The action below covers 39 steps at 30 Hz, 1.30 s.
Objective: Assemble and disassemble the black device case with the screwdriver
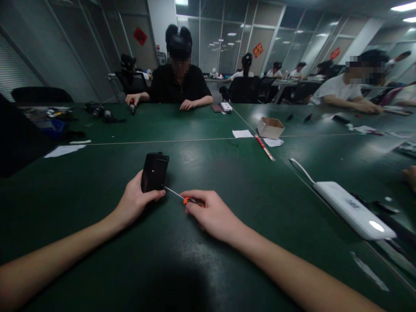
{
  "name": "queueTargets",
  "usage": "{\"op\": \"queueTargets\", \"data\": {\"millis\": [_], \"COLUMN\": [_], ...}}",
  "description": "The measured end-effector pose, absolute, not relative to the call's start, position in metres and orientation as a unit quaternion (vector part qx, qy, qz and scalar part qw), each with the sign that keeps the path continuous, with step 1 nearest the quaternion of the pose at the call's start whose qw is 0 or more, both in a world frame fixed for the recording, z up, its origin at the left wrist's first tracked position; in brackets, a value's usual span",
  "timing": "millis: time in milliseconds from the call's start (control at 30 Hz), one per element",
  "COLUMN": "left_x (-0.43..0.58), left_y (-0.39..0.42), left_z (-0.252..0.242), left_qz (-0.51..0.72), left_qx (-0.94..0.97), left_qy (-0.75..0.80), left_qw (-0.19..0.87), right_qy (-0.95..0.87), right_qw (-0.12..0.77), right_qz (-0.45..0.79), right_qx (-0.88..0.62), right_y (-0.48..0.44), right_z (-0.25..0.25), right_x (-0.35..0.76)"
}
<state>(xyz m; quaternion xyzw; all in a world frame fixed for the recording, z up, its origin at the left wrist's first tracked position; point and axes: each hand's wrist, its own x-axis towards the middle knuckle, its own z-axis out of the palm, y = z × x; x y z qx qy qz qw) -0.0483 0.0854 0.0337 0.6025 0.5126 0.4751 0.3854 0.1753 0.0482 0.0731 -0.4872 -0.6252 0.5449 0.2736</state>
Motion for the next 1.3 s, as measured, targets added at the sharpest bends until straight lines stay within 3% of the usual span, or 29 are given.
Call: {"op": "queueTargets", "data": {"millis": [100, 200, 567, 967, 1167, 1300], "left_x": [-0.048, -0.047, -0.044, -0.045, -0.046, -0.046], "left_y": [0.085, 0.083, 0.078, 0.08, 0.08, 0.08], "left_z": [0.034, 0.035, 0.034, 0.031, 0.029, 0.03], "left_qz": [0.476, 0.465, 0.465, 0.459, 0.458, 0.463], "left_qx": [0.602, 0.616, 0.633, 0.652, 0.652, 0.642], "left_qy": [0.508, 0.503, 0.498, 0.493, 0.489, 0.489], "left_qw": [0.391, 0.389, 0.369, 0.347, 0.355, 0.368], "right_qy": [-0.422, -0.317, -0.328, -0.592, -0.816, -0.913], "right_qw": [0.28, 0.261, 0.253, 0.227, 0.22, 0.122], "right_qz": [0.728, 0.812, 0.802, 0.576, 0.278, 0.021], "right_qx": [-0.461, -0.414, -0.43, -0.516, -0.457, -0.39], "right_y": [0.053, 0.055, 0.052, 0.046, 0.043, 0.037], "right_z": [0.075, 0.076, 0.081, 0.087, 0.083, 0.075], "right_x": [0.179, 0.183, 0.18, 0.175, 0.178, 0.177]}}
